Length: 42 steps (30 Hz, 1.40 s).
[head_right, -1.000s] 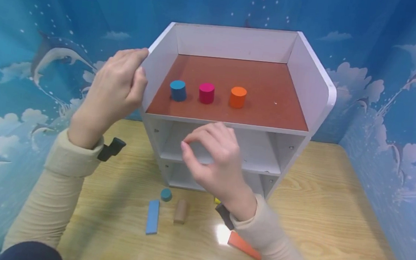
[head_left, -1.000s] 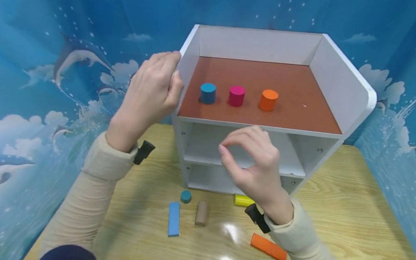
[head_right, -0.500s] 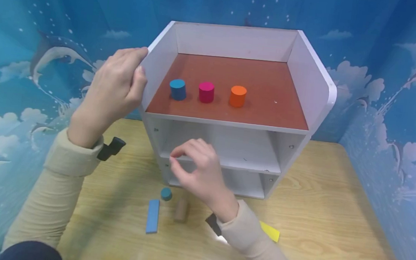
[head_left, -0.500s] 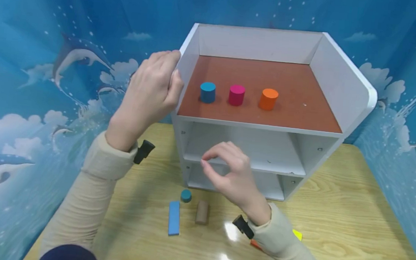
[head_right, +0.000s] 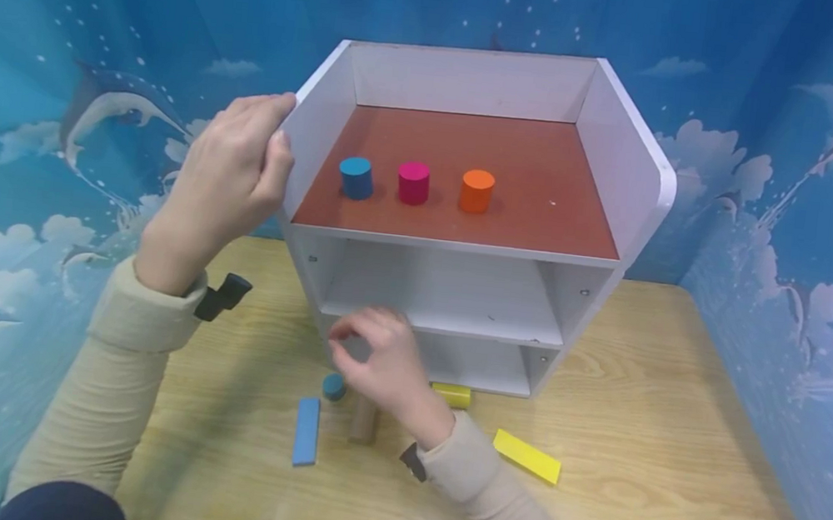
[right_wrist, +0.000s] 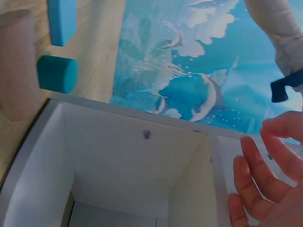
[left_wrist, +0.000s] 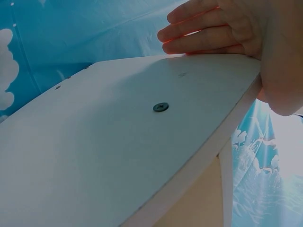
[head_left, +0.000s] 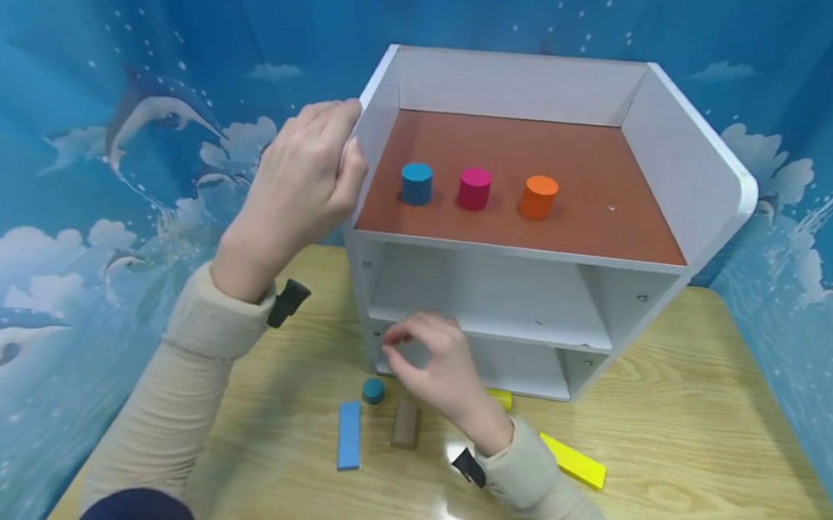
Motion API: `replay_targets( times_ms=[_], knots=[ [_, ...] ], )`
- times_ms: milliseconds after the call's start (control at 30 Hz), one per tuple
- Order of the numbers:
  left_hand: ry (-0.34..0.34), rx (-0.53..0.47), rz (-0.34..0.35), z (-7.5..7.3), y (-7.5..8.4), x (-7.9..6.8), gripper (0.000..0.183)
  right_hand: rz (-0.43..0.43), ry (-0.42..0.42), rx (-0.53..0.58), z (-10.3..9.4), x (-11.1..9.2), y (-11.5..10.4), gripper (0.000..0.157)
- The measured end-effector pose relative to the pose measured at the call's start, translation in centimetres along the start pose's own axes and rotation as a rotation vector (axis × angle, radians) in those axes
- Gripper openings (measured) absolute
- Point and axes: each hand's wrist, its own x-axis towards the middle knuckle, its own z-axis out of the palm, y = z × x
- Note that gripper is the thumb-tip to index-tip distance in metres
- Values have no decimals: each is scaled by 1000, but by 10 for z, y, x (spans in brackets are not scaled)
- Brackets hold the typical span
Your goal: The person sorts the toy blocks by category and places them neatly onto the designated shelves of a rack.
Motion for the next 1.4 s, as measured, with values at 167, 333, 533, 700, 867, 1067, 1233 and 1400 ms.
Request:
replay_targets(
  times_ms=[167, 333, 533, 700, 867, 1067, 1233, 1400],
  knots=[
    [3, 2, 3, 0, 0, 0, 51, -48, 6, -76, 9, -5, 0, 8],
    [4, -5, 5, -1, 0, 0, 50, -99, -2, -98, 15, -9, 0, 7],
    [-6, -6, -4, -1, 0, 0, 50, -74, -56, -74, 24, -18, 2, 12],
    [-12, -3, -12, -1, 1, 0, 50, -4, -116, -88, 30, -25, 4, 14],
    [-24, 0, -27, -1, 2, 1, 50, 118, -219, -132, 36, -31, 11, 15],
    [-14, -2, -17, -1, 1, 1, 50, 271, -346, -163, 45, -38, 20, 21],
    [-12, -3, -14, 0, 1, 0, 50, 330, -411, -185, 51, -42, 25, 23],
    [-9, 4, -15, -1, 1, 0, 50, 356, -443, -204, 55, -44, 28, 21]
  ],
)
